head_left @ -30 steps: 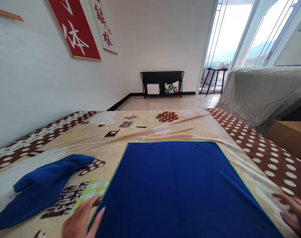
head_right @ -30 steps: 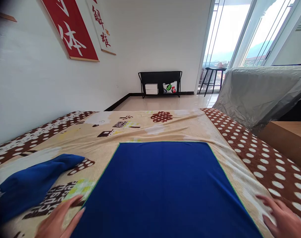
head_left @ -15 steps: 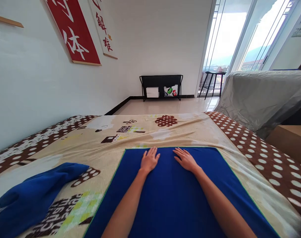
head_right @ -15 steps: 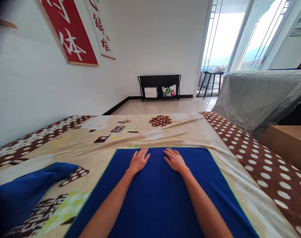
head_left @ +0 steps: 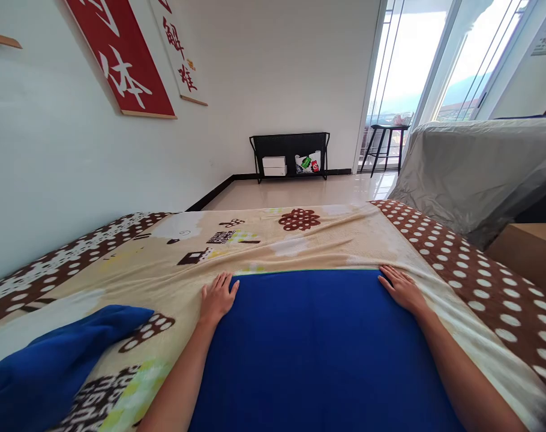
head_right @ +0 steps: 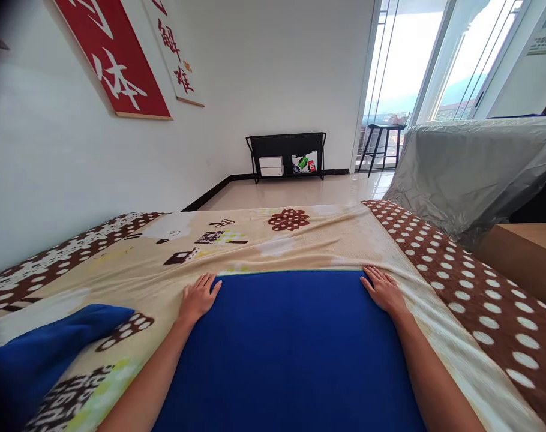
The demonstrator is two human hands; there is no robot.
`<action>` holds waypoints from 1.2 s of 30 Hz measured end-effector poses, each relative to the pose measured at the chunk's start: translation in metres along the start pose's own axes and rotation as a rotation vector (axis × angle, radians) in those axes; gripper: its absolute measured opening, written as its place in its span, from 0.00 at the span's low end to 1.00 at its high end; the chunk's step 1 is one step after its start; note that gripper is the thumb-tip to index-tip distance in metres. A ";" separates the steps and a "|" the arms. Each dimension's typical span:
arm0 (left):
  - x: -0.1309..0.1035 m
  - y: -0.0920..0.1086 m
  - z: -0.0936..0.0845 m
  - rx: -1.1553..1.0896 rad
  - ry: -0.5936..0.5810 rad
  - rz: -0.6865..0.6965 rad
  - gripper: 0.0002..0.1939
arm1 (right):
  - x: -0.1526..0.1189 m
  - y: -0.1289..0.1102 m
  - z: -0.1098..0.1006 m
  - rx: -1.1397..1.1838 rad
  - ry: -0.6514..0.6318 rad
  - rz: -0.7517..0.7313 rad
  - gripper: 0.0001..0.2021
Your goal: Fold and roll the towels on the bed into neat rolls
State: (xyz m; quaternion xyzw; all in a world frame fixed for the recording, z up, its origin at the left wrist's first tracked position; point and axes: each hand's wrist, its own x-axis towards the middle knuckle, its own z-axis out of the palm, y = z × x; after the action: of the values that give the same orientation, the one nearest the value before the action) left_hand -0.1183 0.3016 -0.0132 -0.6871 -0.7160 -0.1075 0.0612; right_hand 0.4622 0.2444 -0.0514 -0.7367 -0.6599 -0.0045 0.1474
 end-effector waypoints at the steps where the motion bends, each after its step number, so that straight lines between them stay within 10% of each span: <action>1: -0.003 0.007 -0.006 0.000 0.023 0.010 0.26 | -0.002 -0.008 -0.004 -0.007 0.028 0.019 0.27; 5: -0.013 0.071 -0.015 -0.044 0.033 0.186 0.22 | -0.006 -0.079 -0.009 -0.004 0.118 -0.019 0.25; 9: -0.020 0.172 0.002 -0.120 -0.024 0.374 0.21 | -0.002 -0.192 0.015 0.069 0.060 -0.289 0.20; 12: -0.027 0.209 0.017 -0.150 -0.042 0.407 0.21 | 0.000 -0.239 0.031 0.109 0.031 -0.375 0.20; 15: -0.029 0.186 0.023 -0.161 -0.051 0.372 0.23 | 0.001 -0.215 0.033 0.118 0.028 -0.351 0.20; 24: -0.003 0.033 0.016 -0.088 -0.088 0.031 0.27 | -0.007 -0.011 0.000 0.052 0.050 -0.011 0.23; 30: -0.003 0.033 0.005 -0.033 0.034 -0.134 0.30 | -0.007 -0.004 -0.001 0.030 0.119 0.068 0.25; 36: -0.069 0.033 -0.020 -0.066 0.017 0.230 0.27 | -0.065 -0.031 -0.010 0.018 0.115 -0.161 0.28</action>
State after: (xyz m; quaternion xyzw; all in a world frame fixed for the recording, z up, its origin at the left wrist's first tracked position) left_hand -0.0833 0.2310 -0.0073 -0.7653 -0.6281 -0.1291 0.0564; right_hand 0.4255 0.1817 -0.0480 -0.6785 -0.7074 -0.0528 0.1909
